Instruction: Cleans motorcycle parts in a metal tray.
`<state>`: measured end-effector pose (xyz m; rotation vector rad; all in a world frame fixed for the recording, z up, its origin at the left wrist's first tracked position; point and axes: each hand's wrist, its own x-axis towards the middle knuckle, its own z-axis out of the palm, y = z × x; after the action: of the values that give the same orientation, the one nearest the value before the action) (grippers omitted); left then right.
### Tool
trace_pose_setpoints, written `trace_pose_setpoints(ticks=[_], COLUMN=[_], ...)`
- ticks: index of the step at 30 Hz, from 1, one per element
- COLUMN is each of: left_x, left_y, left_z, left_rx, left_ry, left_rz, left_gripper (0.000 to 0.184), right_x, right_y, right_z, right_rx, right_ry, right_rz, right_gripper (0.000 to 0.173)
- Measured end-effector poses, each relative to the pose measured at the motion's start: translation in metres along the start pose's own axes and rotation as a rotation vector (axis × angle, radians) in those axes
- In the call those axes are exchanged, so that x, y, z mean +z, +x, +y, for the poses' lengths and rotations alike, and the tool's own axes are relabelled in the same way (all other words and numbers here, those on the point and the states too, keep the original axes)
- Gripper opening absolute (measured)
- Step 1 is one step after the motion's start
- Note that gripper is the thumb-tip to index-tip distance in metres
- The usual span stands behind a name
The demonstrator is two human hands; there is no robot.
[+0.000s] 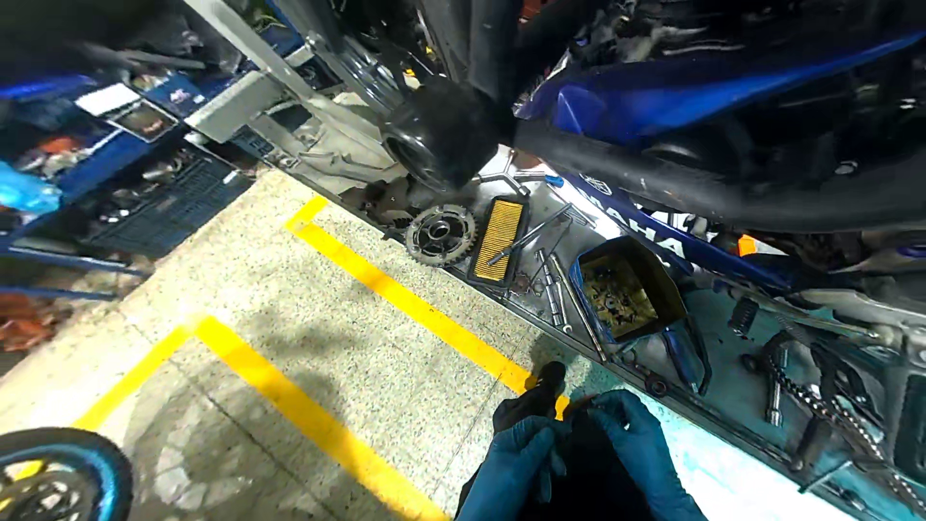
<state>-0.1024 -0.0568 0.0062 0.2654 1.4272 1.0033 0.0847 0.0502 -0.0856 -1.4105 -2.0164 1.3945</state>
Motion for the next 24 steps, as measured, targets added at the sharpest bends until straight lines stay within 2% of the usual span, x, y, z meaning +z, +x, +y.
trace_pose_setpoints(ticks=[5, 10, 13, 24], left_x=[-0.008, -0.005, -0.015, -0.032], left_y=[0.008, 0.012, 0.015, 0.007], left_z=[-0.022, -0.018, -0.031, -0.042], left_rx=[0.082, 0.052, 0.079, 0.122], left_ry=[-0.076, -0.171, -0.255, -0.338], left_rz=[-0.077, 0.038, 0.007, -0.008], left_gripper=[0.033, 0.049, 0.039, 0.034], right_x=[0.001, 0.0, 0.0, 0.019], right_y=[0.001, 0.005, 0.012, 0.026], right_z=[0.002, -0.001, -0.005, -0.024], right_rx=[0.046, -0.012, -0.027, -0.102], right_ry=[0.002, -0.006, 0.009, -0.012], right_rz=[0.021, -0.01, -0.051, -0.139], right_gripper=[0.031, 0.025, 0.023, 0.023])
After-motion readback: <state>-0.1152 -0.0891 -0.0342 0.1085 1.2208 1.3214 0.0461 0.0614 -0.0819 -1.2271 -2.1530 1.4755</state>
